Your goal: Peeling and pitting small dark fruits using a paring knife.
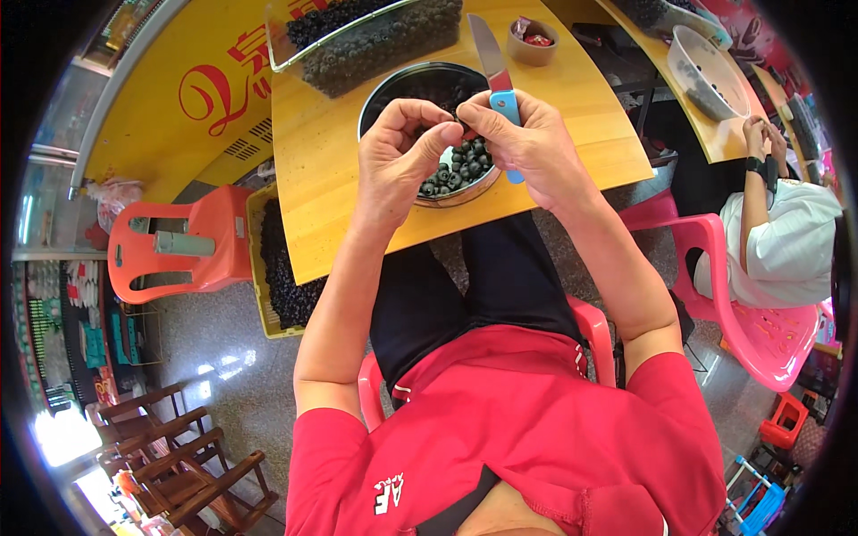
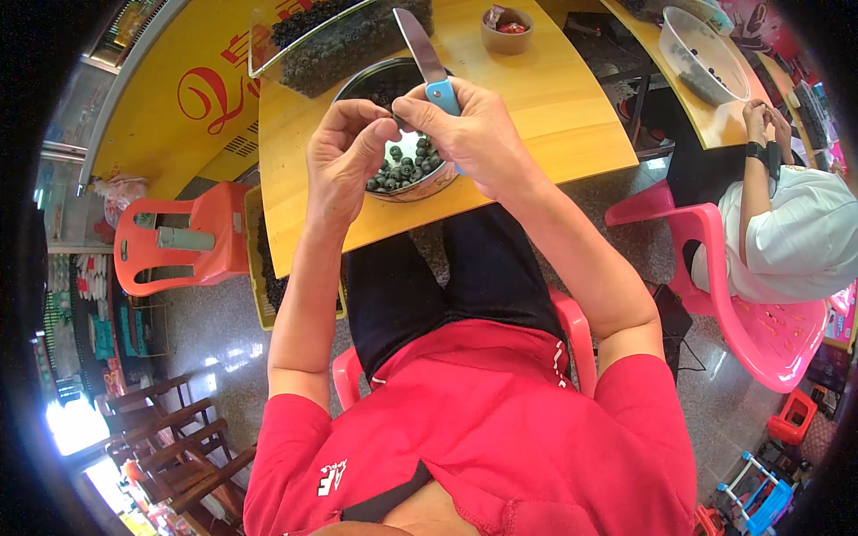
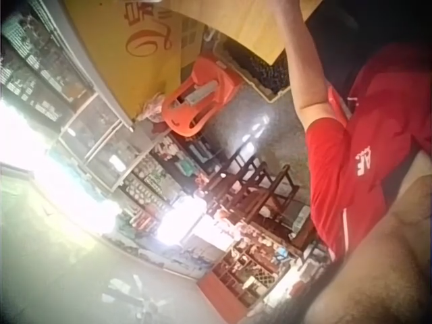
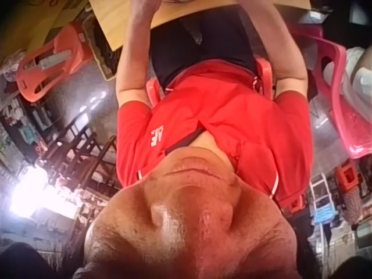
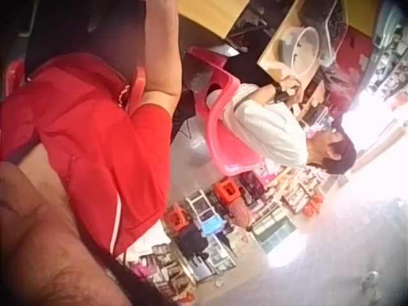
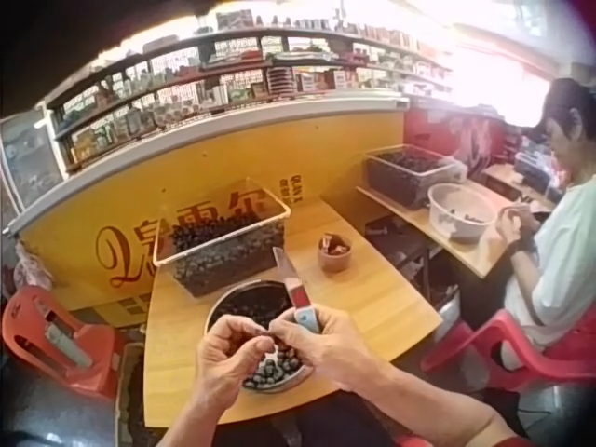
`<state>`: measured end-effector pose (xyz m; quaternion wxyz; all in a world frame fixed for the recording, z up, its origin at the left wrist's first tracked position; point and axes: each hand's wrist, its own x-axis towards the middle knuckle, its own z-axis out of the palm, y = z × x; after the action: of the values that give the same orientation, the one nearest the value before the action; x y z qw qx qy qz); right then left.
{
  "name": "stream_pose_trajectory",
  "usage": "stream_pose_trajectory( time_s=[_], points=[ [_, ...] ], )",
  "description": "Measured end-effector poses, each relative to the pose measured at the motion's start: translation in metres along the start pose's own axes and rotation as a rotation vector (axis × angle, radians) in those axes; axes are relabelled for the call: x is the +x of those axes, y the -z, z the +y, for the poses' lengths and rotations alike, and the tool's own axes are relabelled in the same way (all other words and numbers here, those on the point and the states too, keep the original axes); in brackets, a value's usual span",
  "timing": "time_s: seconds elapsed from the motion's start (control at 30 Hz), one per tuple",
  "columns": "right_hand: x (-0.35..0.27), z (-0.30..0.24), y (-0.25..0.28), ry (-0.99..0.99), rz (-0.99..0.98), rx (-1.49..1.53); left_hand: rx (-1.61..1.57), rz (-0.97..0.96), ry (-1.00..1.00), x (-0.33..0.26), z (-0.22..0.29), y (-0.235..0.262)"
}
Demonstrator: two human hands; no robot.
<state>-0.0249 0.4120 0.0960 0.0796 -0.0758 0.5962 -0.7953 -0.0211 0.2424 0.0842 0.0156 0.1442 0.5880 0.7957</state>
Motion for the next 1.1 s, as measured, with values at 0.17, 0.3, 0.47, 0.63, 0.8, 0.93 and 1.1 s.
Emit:
stream_pose_trajectory(
  time_s=[0.17,0.3,0.47,0.63,0.8,0.93,1.1],
  points=[
    [0.000,-0.002,0.002,0.035,-0.025,0.065,-0.005,0.044,0.003,-0.003,-0.002,-0.004],
    [-0.002,-0.003,0.002,0.029,-0.049,0.061,0.018,0.084,-0.031,-0.005,-0.005,-0.006],
    [-0.003,-0.008,0.004,0.097,-0.082,-0.012,-0.016,0.094,0.003,-0.006,-0.006,-0.008],
    [-0.003,-0.009,0.005,0.120,-0.082,-0.018,0.026,0.101,0.076,-0.009,-0.003,-0.011],
    [-0.003,-0.008,0.007,0.097,-0.073,0.012,0.012,0.134,0.085,-0.013,-0.004,-0.015],
    [-0.001,-0.006,0.009,0.079,-0.056,0.005,0.003,0.165,0.137,-0.013,-0.003,-0.018],
    [-0.002,-0.004,0.009,0.156,-0.045,-0.095,0.000,0.168,0.130,-0.015,-0.004,-0.015]
  ],
)
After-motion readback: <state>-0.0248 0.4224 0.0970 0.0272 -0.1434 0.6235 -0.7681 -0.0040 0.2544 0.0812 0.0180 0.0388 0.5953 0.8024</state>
